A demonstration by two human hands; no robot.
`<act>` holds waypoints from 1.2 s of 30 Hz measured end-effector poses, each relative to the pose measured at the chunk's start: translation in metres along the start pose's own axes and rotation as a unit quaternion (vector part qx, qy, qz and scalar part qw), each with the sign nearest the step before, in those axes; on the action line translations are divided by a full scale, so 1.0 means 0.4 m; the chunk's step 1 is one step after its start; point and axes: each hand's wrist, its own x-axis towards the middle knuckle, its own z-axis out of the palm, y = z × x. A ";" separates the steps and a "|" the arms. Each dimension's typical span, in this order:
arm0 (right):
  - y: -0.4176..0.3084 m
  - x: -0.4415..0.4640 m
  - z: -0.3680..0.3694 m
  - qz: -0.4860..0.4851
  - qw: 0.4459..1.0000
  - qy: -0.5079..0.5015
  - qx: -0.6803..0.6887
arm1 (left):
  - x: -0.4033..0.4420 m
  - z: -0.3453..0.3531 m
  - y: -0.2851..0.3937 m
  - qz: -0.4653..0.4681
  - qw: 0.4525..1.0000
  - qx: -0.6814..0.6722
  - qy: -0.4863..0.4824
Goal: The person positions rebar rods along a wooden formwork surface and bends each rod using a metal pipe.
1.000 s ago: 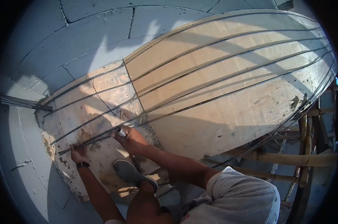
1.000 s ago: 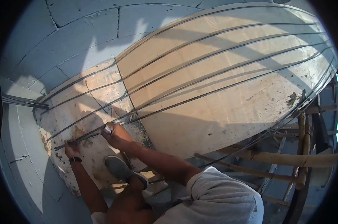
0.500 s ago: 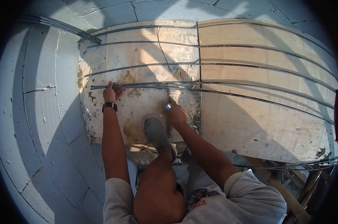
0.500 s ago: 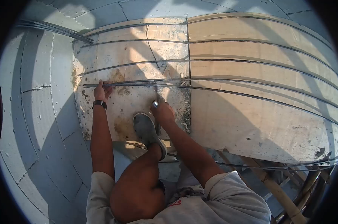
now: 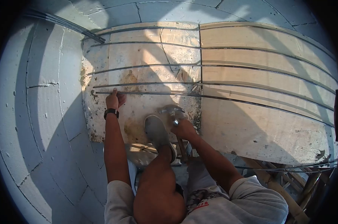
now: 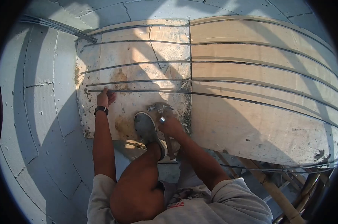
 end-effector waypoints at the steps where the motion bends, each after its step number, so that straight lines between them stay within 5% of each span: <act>1: -0.011 -0.032 -0.020 0.033 0.998 -0.059 -0.007 | 0.002 -0.025 -0.016 0.000 0.998 0.051 -0.024; 6: 0.009 -0.060 -0.009 0.019 0.999 -0.029 -0.016 | -0.061 -0.021 -0.032 0.116 0.923 0.356 0.094; 7: 0.023 -0.051 0.003 0.001 1.000 -0.020 -0.023 | -0.069 -0.026 -0.032 0.228 0.820 0.511 0.119; 10: 0.062 -0.026 0.039 0.018 0.999 -0.020 0.028 | -0.138 0.019 -0.043 0.498 0.673 0.532 0.127; 13: 0.078 -0.020 0.059 -0.015 0.999 -0.021 0.023 | -0.129 0.025 -0.060 0.555 0.588 0.584 0.072; 16: 0.083 -0.026 0.072 -0.020 0.998 0.012 0.056 | -0.113 0.017 -0.069 0.503 0.623 0.595 0.074; 36: 0.074 -0.045 0.026 -0.042 0.996 -0.003 0.078 | -0.142 -0.014 -0.085 0.473 0.585 0.652 0.091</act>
